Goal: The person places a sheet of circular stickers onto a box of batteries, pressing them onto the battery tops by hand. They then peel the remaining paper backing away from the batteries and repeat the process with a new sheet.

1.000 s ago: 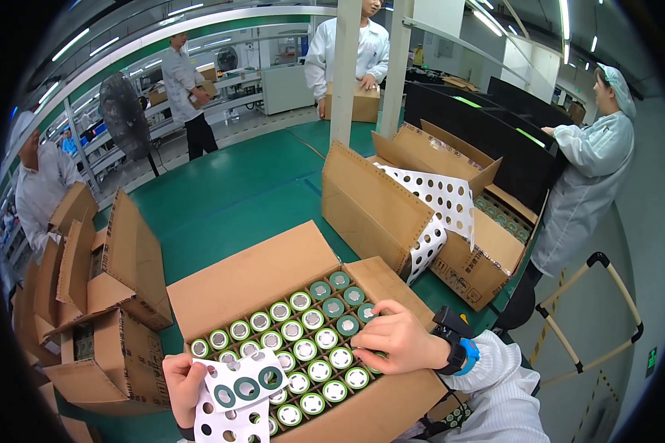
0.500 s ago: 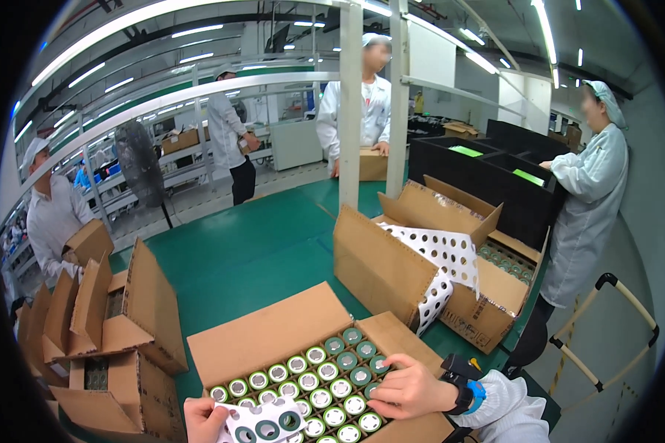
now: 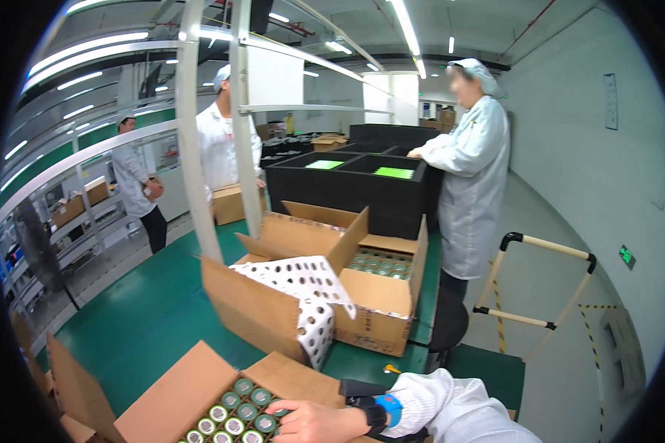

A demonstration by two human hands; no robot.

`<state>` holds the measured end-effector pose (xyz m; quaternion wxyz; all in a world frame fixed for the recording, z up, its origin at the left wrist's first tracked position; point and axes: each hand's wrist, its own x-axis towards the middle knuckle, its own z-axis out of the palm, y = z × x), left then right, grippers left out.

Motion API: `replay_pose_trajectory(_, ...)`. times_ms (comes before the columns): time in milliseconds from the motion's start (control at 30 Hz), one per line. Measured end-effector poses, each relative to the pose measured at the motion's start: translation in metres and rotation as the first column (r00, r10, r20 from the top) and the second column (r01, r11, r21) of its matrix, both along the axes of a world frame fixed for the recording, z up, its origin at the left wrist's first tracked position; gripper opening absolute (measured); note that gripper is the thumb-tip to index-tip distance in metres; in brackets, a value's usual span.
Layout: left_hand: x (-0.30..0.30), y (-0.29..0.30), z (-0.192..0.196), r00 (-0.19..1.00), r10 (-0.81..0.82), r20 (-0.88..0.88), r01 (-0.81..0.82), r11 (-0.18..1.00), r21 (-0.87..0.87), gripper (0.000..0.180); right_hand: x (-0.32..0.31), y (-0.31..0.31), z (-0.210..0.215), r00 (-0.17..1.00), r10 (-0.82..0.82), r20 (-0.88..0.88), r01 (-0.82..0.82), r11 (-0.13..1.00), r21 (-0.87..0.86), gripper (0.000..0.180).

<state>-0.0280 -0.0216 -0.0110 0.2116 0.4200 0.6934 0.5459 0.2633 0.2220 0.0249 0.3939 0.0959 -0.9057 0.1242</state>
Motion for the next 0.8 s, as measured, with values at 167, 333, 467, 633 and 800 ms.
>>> replay_pose_trajectory(167,0.000,0.037,0.009,0.998,-0.018,0.059,0.023,0.997,-0.080,0.015,-0.004,0.005,-0.010,0.993,-0.114,-0.003,0.114,0.992,-0.062,0.022)
replay_pose_trajectory(333,0.012,0.059,0.032,0.998,-0.055,0.007,0.055,0.998,-0.005,0.017,-0.002,0.001,-0.011,0.998,-0.058,-0.017,0.058,0.998,-0.025,0.022)
replay_pose_trajectory(467,0.024,0.065,0.038,0.999,-0.040,-0.028,0.041,0.998,0.053,0.019,-0.001,0.005,-0.015,0.996,-0.072,-0.044,0.069,0.996,-0.061,0.024)
replay_pose_trajectory(633,0.040,0.032,0.038,0.996,0.072,-0.058,-0.065,0.993,0.102,0.022,-0.003,0.009,-0.026,0.996,-0.088,0.012,0.088,0.995,-0.040,0.022)
replay_pose_trajectory(800,0.044,0.028,0.034,0.997,0.066,-0.032,-0.060,0.987,0.150,0.022,0.001,0.009,-0.021,0.996,-0.086,0.022,0.088,0.992,-0.092,0.009)
